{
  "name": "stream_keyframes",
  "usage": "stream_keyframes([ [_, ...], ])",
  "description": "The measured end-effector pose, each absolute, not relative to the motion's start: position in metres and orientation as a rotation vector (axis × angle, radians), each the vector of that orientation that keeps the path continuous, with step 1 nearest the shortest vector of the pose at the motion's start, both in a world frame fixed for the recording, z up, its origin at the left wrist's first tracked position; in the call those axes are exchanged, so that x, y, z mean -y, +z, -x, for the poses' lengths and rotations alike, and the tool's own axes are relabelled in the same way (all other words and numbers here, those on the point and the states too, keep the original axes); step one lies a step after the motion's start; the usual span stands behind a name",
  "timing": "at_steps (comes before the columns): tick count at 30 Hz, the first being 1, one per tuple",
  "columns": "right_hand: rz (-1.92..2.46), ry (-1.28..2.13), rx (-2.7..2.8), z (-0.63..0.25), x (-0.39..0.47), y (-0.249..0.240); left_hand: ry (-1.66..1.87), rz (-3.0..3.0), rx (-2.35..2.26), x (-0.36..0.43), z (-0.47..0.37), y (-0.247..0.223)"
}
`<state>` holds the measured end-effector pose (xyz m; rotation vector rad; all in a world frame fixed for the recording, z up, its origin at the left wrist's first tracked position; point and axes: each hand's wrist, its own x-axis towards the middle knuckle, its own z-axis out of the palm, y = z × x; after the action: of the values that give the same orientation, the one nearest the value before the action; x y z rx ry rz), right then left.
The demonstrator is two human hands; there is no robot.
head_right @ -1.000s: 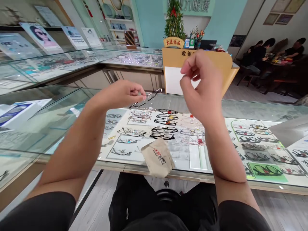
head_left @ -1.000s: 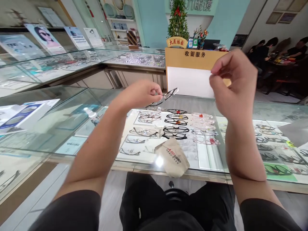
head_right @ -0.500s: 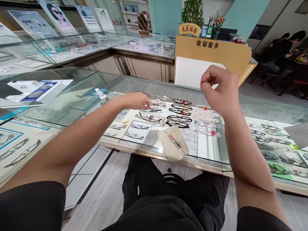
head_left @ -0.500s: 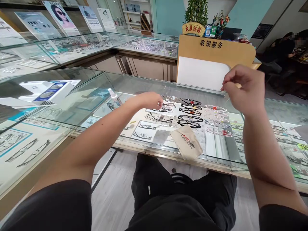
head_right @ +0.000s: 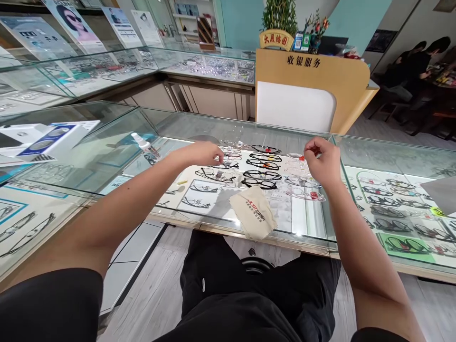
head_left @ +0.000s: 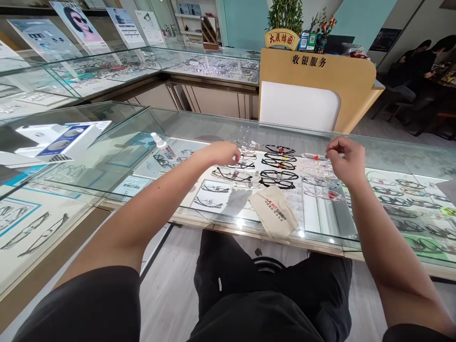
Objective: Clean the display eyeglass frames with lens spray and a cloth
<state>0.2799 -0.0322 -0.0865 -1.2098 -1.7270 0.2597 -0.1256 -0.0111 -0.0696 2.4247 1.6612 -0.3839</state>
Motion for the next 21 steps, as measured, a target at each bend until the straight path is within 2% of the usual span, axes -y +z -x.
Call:
stream_keyframes([
  [7,1.197,0.153,1.81,-0.284,0.037,-0.086,-0.357,-2.376,-1.838,-0.015,0.122,-0.063],
  [16,1.193,0.087,1.854,-0.284,0.039,-0.087,-0.495,-2.324,-1.866,-0.034,0.112,-0.076],
  [21,1.216,0.116,1.851,-0.283,0.04,-0.089,-0.385,-2.333,-1.882,-0.031,0.114,-0.072],
])
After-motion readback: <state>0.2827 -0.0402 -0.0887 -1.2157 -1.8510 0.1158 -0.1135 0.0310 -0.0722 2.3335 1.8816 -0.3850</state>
